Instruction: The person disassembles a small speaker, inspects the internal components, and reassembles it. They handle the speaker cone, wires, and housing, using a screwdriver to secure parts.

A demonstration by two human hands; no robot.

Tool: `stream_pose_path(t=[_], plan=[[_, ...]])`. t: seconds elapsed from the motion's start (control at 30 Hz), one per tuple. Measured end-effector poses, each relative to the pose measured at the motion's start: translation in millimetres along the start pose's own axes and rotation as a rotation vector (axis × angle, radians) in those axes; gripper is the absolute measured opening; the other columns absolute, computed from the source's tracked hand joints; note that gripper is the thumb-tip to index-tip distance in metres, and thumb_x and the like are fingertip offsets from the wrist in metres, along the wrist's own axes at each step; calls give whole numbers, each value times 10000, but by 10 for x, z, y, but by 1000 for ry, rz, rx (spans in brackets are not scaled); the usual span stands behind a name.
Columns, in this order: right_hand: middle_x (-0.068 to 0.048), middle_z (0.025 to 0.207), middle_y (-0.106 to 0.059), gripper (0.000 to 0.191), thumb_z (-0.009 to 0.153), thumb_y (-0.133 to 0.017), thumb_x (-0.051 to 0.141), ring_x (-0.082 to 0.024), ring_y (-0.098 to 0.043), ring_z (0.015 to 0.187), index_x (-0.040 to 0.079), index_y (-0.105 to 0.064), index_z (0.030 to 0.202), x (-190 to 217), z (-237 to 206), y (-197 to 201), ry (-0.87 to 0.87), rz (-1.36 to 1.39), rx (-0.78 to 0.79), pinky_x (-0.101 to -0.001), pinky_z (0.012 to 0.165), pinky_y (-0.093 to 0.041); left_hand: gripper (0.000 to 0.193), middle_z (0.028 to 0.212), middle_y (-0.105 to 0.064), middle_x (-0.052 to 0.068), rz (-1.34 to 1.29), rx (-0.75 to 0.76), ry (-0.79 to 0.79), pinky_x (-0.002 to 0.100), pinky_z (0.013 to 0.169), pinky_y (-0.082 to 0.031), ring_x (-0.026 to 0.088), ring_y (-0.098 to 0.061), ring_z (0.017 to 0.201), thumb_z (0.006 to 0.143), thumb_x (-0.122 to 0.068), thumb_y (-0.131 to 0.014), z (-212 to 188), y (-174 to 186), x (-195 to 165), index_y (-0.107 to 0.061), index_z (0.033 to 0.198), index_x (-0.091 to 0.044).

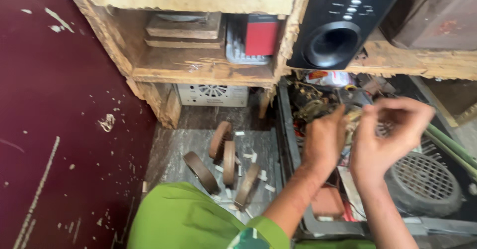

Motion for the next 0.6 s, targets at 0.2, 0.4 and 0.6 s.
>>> stream_pose_path(t=[0.2, 0.4, 0.6], plan=[[-139, 1008, -710, 178, 868, -717, -1, -251, -723, 912, -1, -702, 1045, 594, 148, -1893, 144, 97, 637, -367, 809, -577, 322, 894, -652, 224, -86, 53, 97, 485, 810, -533, 372, -637, 832, 1139, -229, -474, 76, -72, 379, -625, 1162, 54], [-236, 1027, -712, 235, 836, -646, -91, -423, -686, 976, -27, -717, 1051, 561, 69, -3547, 421, -39, 837, -483, 865, -549, 328, 908, -655, 230, -114, 69, 76, 485, 807, -528, 378, -641, 841, 1124, -236, -478, 159, 187, 447, -624, 1172, 53], [-302, 973, -705, 193, 797, -615, -71, -439, -708, 944, -38, -741, 939, 110, -56, -4355, 388, -401, 1012, -478, 854, -573, 335, 921, -657, 235, -186, 90, 89, 485, 804, -523, 384, -646, 850, 1108, -242, -482, 158, 392, 462, -622, 1182, 53]])
Point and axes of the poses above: each hand's wrist, its own z-axis towards the middle knuckle, its own y-axis out of the back of the hand, x = y × z, the point moved 7 cm from there along z, towards the middle knuckle
